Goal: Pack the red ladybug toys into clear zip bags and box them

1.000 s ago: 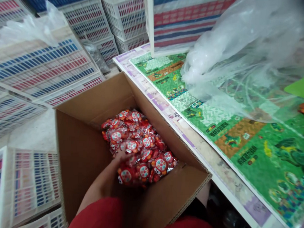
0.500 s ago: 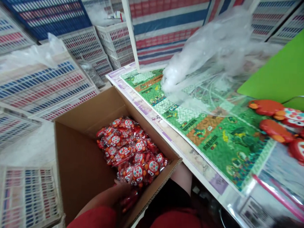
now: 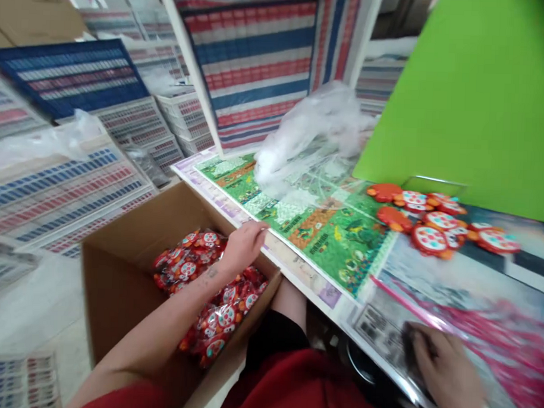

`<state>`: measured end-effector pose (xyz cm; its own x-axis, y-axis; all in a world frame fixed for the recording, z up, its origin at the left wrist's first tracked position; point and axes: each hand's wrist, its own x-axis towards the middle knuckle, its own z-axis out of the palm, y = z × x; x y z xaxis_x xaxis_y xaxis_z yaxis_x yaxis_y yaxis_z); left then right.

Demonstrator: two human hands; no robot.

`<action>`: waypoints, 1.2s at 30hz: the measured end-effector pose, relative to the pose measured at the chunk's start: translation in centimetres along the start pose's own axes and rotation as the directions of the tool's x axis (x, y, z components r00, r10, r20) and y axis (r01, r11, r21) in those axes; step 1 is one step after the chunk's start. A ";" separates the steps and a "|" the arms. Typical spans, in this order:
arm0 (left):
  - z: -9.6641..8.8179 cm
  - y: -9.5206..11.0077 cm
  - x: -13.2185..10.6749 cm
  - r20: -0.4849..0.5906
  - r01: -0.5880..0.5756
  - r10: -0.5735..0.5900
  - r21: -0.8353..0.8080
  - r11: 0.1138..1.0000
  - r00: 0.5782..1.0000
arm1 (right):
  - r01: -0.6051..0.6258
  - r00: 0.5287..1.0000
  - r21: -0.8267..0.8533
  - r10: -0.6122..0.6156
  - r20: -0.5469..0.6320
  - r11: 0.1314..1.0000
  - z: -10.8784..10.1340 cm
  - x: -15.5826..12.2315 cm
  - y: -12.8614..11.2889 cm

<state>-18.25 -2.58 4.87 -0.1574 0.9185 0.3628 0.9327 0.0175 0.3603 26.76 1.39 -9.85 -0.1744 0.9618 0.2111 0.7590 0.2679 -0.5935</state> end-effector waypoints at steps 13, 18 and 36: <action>18.7 20.0 -0.1 0.451 -0.460 0.469 -0.138 0.877 0.760 | -0.011 1.000 0.214 0.014 -0.013 0.977 0.3 0.5 -3.2; 19.6 18.9 -1.6 0.369 -0.367 0.373 -0.091 0.926 0.851 | 0.026 1.000 0.339 -0.021 -0.019 0.941 -0.1 2.1 -3.7; 20.7 19.1 -1.1 0.448 -0.343 0.322 -0.037 0.939 0.834 | -0.025 0.988 -0.179 0.052 0.147 0.984 3.7 20.5 -2.9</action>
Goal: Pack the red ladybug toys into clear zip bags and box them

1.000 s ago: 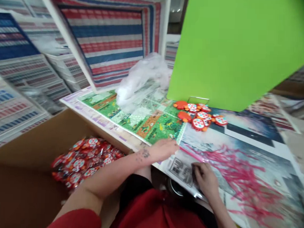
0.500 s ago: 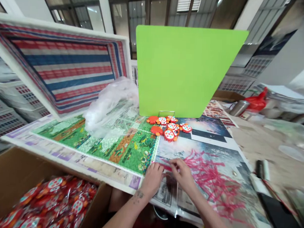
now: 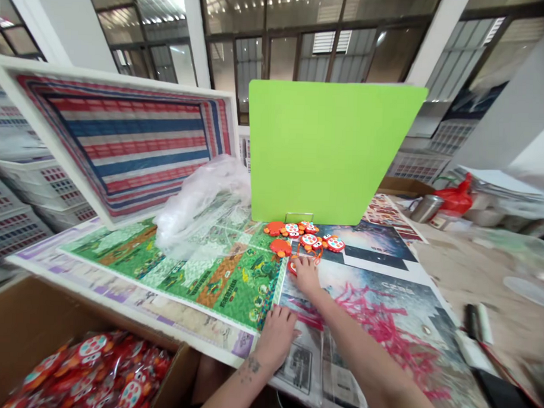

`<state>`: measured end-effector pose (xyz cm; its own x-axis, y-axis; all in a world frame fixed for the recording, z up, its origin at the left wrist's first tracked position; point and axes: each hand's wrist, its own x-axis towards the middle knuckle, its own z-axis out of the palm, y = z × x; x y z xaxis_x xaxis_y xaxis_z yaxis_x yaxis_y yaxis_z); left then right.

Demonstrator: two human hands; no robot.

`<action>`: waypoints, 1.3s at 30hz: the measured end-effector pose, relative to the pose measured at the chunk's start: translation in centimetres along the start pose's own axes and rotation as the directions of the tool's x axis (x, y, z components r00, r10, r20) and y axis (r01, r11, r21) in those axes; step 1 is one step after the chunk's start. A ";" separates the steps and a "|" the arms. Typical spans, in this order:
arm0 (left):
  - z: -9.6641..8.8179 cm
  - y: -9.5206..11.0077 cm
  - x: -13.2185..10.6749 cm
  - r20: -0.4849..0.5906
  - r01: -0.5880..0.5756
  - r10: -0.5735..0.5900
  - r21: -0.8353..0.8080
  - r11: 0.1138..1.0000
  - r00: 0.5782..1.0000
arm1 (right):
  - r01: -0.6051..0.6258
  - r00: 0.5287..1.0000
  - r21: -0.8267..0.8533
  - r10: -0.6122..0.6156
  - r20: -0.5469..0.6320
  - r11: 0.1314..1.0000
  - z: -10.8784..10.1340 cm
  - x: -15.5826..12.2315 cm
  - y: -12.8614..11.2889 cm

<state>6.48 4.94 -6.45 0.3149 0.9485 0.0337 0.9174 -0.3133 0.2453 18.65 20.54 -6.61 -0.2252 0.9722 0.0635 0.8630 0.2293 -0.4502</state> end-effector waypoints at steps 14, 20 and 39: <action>0.0 -0.2 -0.5 -0.093 -0.037 0.014 -0.251 0.967 0.996 | 0.018 0.989 0.850 0.114 -0.092 0.527 -6.8 -10.2 4.5; -0.5 -0.2 -0.4 -0.112 -0.054 0.019 -0.315 0.948 0.994 | -0.067 0.998 0.904 0.011 0.070 0.423 -9.0 -12.9 4.0; -0.6 -0.3 -0.7 -0.377 -0.177 0.053 -0.302 0.937 0.925 | 0.114 0.993 0.469 -0.099 -0.058 0.875 -3.8 -11.3 0.4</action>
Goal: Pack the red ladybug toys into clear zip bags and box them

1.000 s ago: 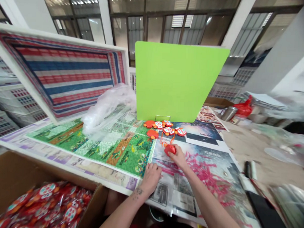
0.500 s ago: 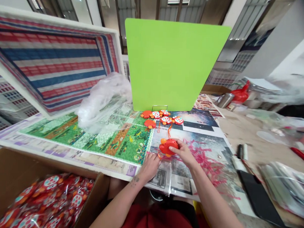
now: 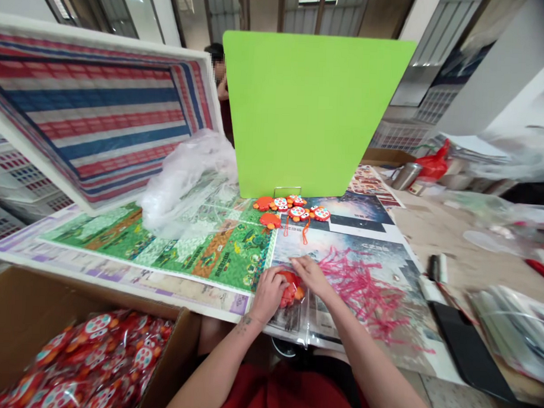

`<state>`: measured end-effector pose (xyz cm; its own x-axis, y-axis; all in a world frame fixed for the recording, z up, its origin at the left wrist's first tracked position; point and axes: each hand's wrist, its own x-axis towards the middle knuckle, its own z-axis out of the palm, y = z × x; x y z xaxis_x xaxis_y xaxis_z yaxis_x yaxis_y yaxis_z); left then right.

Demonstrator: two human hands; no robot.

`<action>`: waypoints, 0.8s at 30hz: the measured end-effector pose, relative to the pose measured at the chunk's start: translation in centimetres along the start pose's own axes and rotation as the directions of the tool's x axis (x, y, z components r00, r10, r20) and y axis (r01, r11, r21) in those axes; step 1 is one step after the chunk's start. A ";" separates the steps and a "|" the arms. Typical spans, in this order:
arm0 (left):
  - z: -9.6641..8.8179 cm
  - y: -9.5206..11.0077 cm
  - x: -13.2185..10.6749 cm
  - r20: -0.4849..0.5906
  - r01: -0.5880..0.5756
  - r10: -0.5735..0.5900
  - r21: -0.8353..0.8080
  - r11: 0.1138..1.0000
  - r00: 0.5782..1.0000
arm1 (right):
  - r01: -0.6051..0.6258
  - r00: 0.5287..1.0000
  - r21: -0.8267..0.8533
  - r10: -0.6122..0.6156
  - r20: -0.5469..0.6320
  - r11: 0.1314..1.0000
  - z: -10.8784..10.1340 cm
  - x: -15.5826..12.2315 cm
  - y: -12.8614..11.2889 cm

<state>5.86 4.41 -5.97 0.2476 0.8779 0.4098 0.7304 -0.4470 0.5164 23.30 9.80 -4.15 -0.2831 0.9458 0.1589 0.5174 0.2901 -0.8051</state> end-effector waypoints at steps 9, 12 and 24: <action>-1.5 -0.1 2.1 0.259 0.110 -0.057 -0.195 0.975 0.964 | -0.224 0.965 0.013 0.223 -0.139 0.975 1.4 -4.8 1.6; -2.9 0.6 2.9 0.355 0.111 -0.047 -0.162 0.981 0.934 | -0.221 0.938 0.081 0.234 -0.255 0.972 2.7 -4.7 0.5; -4.0 -0.8 0.6 0.230 0.570 -0.558 -0.592 0.570 0.797 | -0.071 0.904 0.420 0.237 -0.357 0.905 2.4 -5.0 -2.1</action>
<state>2.91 4.60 -3.16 -0.0638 0.9888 -0.1349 0.1805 0.1444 0.9729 21.65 4.12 -4.59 0.1548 0.9754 0.1570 0.1493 0.1340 -0.9797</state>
